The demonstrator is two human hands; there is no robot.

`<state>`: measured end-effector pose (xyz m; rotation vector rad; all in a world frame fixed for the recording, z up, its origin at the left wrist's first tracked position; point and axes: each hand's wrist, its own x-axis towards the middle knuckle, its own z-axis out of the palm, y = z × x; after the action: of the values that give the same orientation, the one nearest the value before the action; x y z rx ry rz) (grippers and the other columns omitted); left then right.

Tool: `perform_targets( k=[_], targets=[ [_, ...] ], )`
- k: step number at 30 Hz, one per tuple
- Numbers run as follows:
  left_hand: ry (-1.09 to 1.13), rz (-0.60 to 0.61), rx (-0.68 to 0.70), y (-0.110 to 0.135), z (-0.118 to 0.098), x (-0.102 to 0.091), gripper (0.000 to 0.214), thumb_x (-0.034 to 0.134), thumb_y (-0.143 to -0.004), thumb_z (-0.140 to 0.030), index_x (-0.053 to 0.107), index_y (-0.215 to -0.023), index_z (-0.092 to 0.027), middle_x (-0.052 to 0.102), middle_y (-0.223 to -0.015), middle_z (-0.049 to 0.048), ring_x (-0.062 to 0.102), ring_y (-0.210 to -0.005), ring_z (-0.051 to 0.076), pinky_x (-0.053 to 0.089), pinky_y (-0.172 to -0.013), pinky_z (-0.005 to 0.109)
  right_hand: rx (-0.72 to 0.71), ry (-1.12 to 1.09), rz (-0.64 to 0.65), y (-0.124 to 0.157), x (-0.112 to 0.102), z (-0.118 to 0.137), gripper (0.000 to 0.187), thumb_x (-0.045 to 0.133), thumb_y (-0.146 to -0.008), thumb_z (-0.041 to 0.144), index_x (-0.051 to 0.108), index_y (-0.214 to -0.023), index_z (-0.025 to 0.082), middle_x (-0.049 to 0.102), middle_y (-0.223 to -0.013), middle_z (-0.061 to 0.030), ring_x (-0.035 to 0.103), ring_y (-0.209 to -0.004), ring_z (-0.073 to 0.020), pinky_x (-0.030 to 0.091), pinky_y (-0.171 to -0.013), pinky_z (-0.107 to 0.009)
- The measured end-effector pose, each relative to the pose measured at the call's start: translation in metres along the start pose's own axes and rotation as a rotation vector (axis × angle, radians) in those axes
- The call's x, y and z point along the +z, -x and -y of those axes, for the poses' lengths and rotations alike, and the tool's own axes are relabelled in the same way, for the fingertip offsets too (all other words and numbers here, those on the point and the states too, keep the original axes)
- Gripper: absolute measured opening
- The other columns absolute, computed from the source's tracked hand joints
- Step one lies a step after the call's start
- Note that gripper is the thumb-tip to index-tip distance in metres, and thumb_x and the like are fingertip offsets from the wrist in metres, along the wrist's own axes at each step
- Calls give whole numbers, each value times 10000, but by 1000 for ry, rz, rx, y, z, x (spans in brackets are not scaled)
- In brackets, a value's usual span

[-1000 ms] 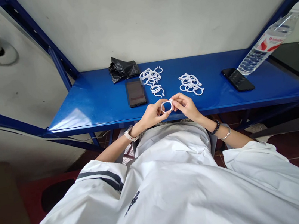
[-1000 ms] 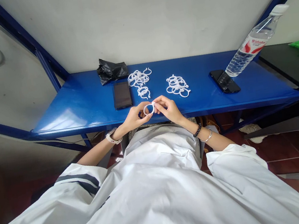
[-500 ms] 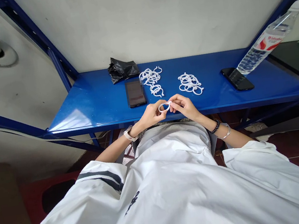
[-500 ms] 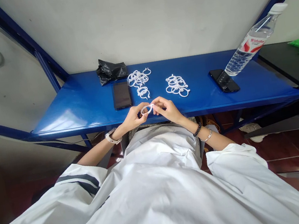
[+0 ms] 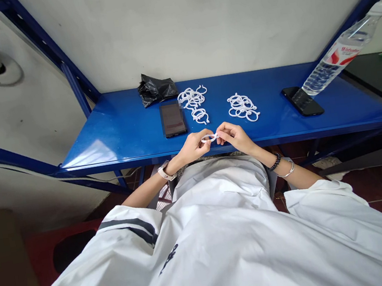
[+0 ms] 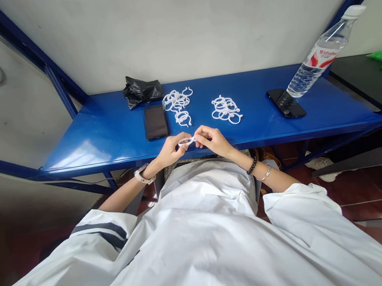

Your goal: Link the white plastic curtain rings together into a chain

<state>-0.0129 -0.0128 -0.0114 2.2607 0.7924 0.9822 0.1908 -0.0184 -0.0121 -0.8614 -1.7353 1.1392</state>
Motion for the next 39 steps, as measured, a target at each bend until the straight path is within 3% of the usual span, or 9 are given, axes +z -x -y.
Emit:
perform_targets(
  k=[10, 17, 39],
  targets=[
    [35, -24, -3, 0, 1, 0, 413, 413, -970, -541, 513, -1077, -155, 560, -605, -39, 440, -476, 80, 314, -508, 196, -37, 17, -73, 0, 0, 0, 361, 622, -881, 553, 562, -807, 205, 649, -674, 10, 596, -593, -110, 512, -618, -250],
    [42, -46, -7, -1, -2, -1, 344, 485, -942, -517, 464, -927, -175, 465, -536, -74, 380, -449, 71, 274, -486, 194, -45, 42, -69, 1, 2, 2, 364, 635, -872, 548, 564, -785, 202, 652, -667, 4, 605, -593, -117, 519, -614, -258],
    [51, -45, -47, -2, -5, -1, 483, 278, -1018, -524, 456, -738, -173, 527, -627, -8, 453, -554, 86, 362, -567, 216, -26, 43, -27, 1, 2, 4, 345, 646, -859, 545, 594, -848, 204, 655, -674, 12, 616, -601, -123, 531, -630, -262]
  ],
)
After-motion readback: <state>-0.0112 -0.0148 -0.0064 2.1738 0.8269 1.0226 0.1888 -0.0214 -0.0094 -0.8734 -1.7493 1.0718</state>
